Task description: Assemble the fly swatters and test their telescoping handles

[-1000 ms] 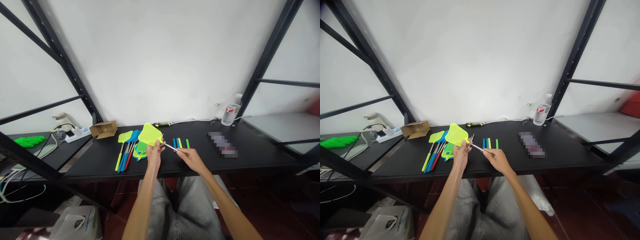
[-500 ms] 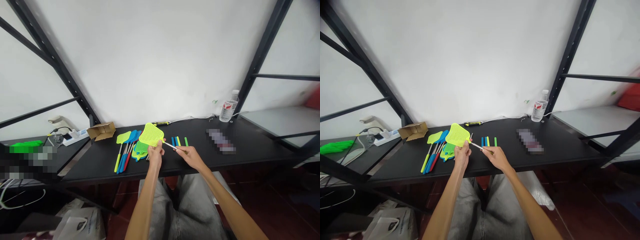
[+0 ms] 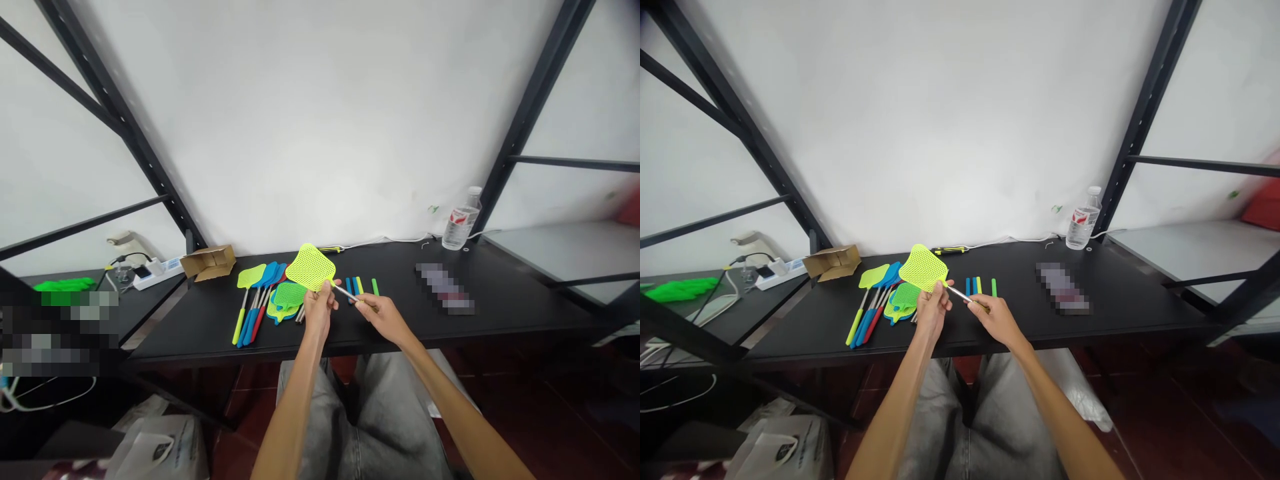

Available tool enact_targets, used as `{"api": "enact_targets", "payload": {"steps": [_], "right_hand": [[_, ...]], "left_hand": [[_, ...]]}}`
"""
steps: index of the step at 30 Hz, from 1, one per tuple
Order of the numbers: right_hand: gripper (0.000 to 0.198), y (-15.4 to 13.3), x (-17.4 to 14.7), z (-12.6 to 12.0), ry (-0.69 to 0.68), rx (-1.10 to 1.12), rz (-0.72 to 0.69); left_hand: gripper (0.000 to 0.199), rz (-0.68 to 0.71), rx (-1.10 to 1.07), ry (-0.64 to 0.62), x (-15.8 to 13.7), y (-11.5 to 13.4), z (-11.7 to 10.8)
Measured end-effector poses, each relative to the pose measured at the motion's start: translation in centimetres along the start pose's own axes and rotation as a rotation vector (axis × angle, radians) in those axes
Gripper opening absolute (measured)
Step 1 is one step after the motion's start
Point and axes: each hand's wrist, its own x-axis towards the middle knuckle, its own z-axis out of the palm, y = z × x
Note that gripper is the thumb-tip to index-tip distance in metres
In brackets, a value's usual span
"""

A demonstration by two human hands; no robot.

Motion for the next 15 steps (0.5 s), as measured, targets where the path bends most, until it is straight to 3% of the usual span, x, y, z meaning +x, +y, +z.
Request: {"api": "enact_targets", "payload": {"steps": [4, 8, 11, 15], "right_hand": [[0.041, 0.0, -0.1, -0.2, 0.005, 0.072, -0.021], [0.042, 0.3, -0.1, -0.4, -0.013, 0.144, 0.021], [0.046, 0.5, -0.1, -0.4, -0.019, 0.247, 0.090], [0.049, 0.7, 0.0, -0.4, 0.040, 0.265, 0.099]], "left_hand": [[0.036, -0.053, 0.087, -0.132, -1.2, -1.7, 1.1], [0.030, 0.034, 0.248, -0.168, -1.8, -2.0, 2.3], [0.031, 0.113, 0.392, -0.078, -1.0, 0.5, 1.4], [0.029, 0.244, 0.842, 0.132, 1.1, 7.0, -3.4]]}}
